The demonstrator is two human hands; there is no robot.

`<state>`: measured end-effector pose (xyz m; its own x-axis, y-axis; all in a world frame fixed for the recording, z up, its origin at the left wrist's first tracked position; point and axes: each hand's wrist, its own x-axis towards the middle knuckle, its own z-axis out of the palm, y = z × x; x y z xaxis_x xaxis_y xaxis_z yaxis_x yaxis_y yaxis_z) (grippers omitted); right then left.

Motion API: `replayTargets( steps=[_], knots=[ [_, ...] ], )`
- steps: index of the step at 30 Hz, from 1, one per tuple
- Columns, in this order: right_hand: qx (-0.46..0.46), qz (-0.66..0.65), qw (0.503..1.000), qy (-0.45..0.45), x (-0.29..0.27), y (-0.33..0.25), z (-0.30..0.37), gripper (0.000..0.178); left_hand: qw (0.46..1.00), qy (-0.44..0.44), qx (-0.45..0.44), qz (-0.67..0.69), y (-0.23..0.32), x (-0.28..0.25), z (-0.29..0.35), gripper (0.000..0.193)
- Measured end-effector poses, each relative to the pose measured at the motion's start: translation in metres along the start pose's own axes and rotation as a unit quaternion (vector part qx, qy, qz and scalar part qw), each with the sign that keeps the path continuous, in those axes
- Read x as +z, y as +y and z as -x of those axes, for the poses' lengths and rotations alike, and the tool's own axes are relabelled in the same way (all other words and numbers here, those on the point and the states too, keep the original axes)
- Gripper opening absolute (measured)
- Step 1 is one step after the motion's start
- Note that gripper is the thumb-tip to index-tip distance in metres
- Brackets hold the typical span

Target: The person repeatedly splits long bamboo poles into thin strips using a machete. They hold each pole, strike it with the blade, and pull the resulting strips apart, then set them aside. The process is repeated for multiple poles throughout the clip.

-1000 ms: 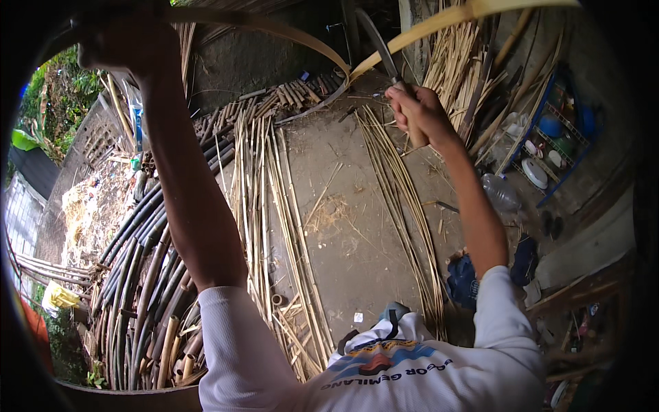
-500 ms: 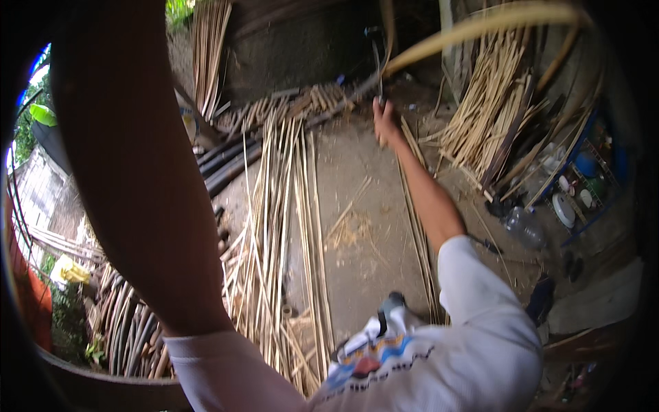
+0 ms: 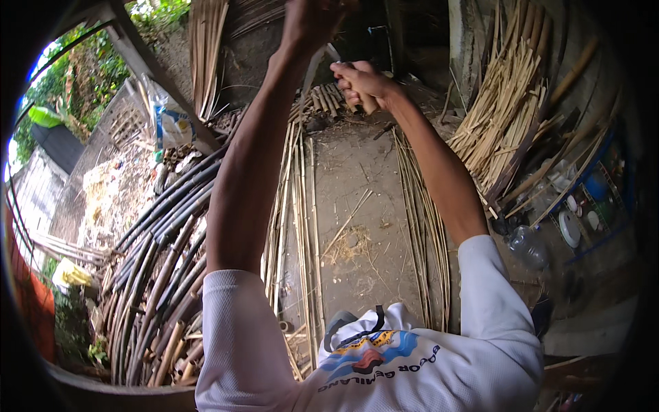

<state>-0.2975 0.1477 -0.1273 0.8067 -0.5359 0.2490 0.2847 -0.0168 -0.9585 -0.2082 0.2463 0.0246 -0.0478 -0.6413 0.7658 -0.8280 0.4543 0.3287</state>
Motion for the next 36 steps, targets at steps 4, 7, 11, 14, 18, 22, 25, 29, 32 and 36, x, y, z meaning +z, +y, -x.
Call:
replayTargets(
  steps=[4,7,11,14,18,22,25,29,32,36],
  knots=[
    [-0.055,0.066,0.988,0.127,-0.003,0.009,-0.019,0.026,0.996,0.086,0.028,-0.01,-0.027,0.025,-0.039,0.032],
    [-0.179,0.437,0.841,0.264,0.002,0.008,-0.045,0.031,0.988,0.097,0.044,0.116,-0.054,0.033,-0.067,0.032],
    [-0.202,0.495,0.797,0.28,-0.009,-0.004,-0.053,0.032,0.978,0.129,0.102,0.127,-0.068,0.051,-0.089,0.032],
    [-0.228,0.187,0.914,0.279,0.014,-0.02,-0.069,0.039,0.968,0.1,0.059,0.223,-0.067,0.042,-0.091,0.036],
    [-0.235,0.107,0.917,0.305,0.014,-0.015,-0.106,0.036,0.937,0.084,0.122,0.317,-0.085,0.027,-0.087,0.051],
    [-0.234,-0.036,0.899,0.367,-0.002,-0.012,-0.104,0.018,0.918,0.107,0.218,0.313,-0.136,-0.027,-0.086,0.056],
    [-0.225,-0.109,0.882,0.4,-0.039,0.018,-0.094,0.037,0.862,0.163,0.187,0.443,-0.222,-0.091,-0.099,0.043],
    [-0.211,-0.122,0.892,0.38,-0.133,0.037,-0.04,0.043,0.811,0.102,0.162,0.552,-0.331,-0.142,-0.084,0.041],
    [-0.257,0.005,0.877,0.407,-0.101,0.021,-0.041,0.042,0.783,0.072,0.192,0.587,-0.395,-0.154,-0.083,0.044],
    [-0.209,0.172,0.893,0.359,-0.002,-0.021,-0.113,0.047,0.87,0.157,0.235,0.405,-0.408,-0.21,-0.115,0.045]
  ],
)
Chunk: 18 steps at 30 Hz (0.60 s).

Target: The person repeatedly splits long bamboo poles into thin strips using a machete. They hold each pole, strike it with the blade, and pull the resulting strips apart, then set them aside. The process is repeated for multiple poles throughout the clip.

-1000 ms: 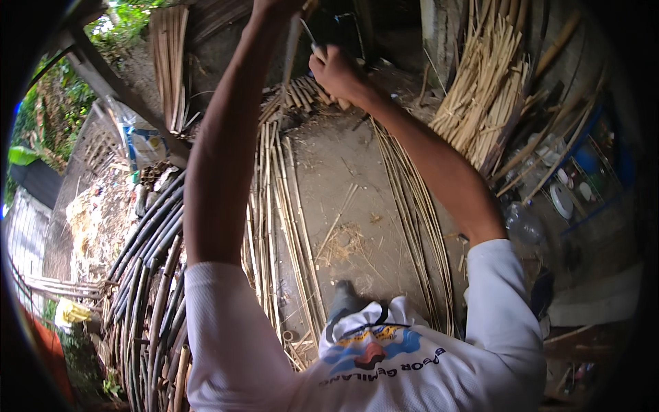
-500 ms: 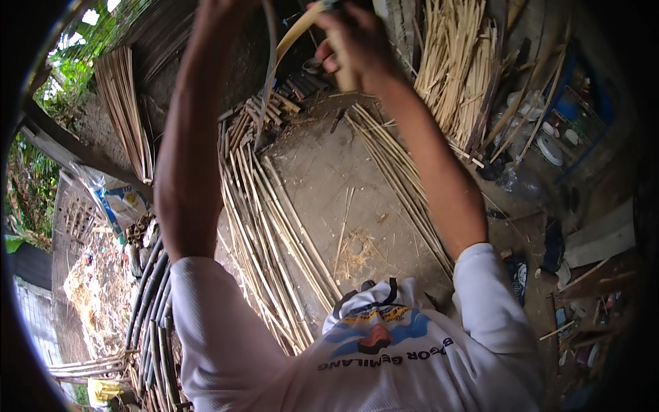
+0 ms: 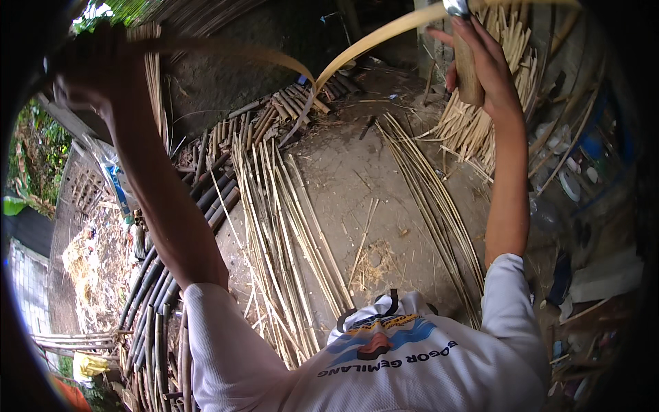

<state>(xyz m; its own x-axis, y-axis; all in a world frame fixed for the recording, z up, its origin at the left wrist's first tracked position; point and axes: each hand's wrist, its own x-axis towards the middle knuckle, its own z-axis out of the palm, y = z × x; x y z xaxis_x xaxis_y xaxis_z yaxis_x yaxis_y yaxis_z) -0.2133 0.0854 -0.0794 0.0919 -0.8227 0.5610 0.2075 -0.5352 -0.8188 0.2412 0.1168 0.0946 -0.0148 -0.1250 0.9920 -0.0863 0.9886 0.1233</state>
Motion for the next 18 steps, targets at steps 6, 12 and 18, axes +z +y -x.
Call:
replayTargets(
  steps=[6,12,18],
  knots=[
    [-0.003,-0.001,1.0,0.011,0.122,0.109,-0.031,0.042,0.989,0.057,0.015,-0.138,-0.031,0.053,-0.013,0.036],
    [0.23,0.15,0.96,-0.047,0.21,0.359,-0.016,0.038,0.974,-0.021,0.004,-0.224,-0.011,0.169,-0.013,0.07],
    [0.239,0.148,0.954,-0.102,0.166,0.286,-0.017,0.039,0.925,-0.203,-0.074,-0.312,-0.073,0.196,0.091,0.114]
  ],
)
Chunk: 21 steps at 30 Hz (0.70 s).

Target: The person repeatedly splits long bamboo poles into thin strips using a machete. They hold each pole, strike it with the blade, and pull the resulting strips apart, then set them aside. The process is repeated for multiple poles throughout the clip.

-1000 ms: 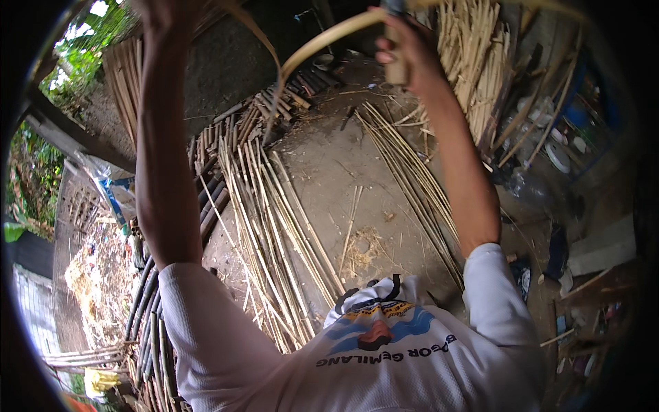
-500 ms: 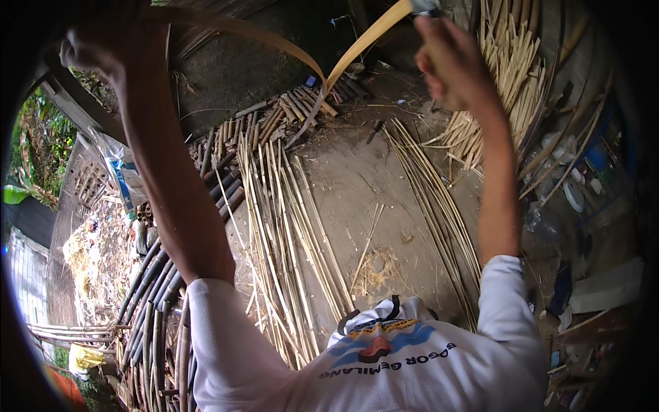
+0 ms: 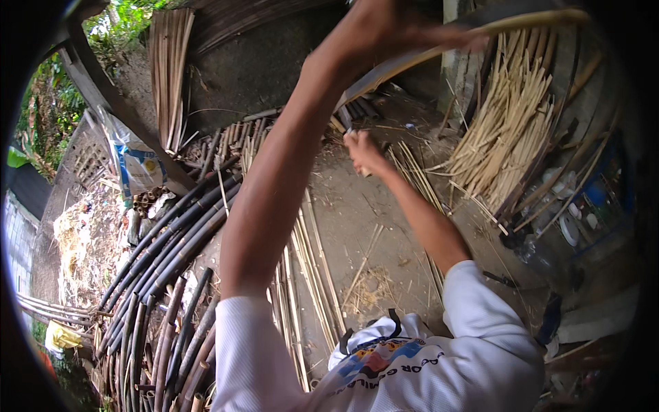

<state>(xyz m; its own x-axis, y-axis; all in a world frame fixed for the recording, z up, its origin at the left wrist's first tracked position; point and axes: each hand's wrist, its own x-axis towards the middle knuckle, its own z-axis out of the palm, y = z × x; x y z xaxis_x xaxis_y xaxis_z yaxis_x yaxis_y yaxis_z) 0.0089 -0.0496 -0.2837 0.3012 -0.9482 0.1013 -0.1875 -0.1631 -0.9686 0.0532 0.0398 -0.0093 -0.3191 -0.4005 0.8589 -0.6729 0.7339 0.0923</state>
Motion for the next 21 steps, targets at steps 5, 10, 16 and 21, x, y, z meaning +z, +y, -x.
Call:
replayTargets(
  steps=[5,10,16,21],
  knots=[
    [-0.056,0.14,0.987,-0.052,-0.123,-0.078,0.074,0.033,0.988,-0.132,-0.034,-0.077,-0.033,0.077,0.029,0.075],
    [-0.01,0.012,0.998,-0.061,-0.217,-0.165,0.159,0.03,0.995,0.03,-0.067,-0.063,0.077,0.066,-0.08,0.049],
    [-0.018,-0.241,0.951,-0.192,-0.329,-0.225,0.194,0.024,0.991,0.113,-0.063,0.031,0.13,0.105,-0.194,0.047],
    [-0.243,0.464,0.844,0.113,-0.379,-0.201,0.192,0.021,0.943,0.144,-0.158,0.257,0.178,0.159,-0.223,0.05]
  ],
)
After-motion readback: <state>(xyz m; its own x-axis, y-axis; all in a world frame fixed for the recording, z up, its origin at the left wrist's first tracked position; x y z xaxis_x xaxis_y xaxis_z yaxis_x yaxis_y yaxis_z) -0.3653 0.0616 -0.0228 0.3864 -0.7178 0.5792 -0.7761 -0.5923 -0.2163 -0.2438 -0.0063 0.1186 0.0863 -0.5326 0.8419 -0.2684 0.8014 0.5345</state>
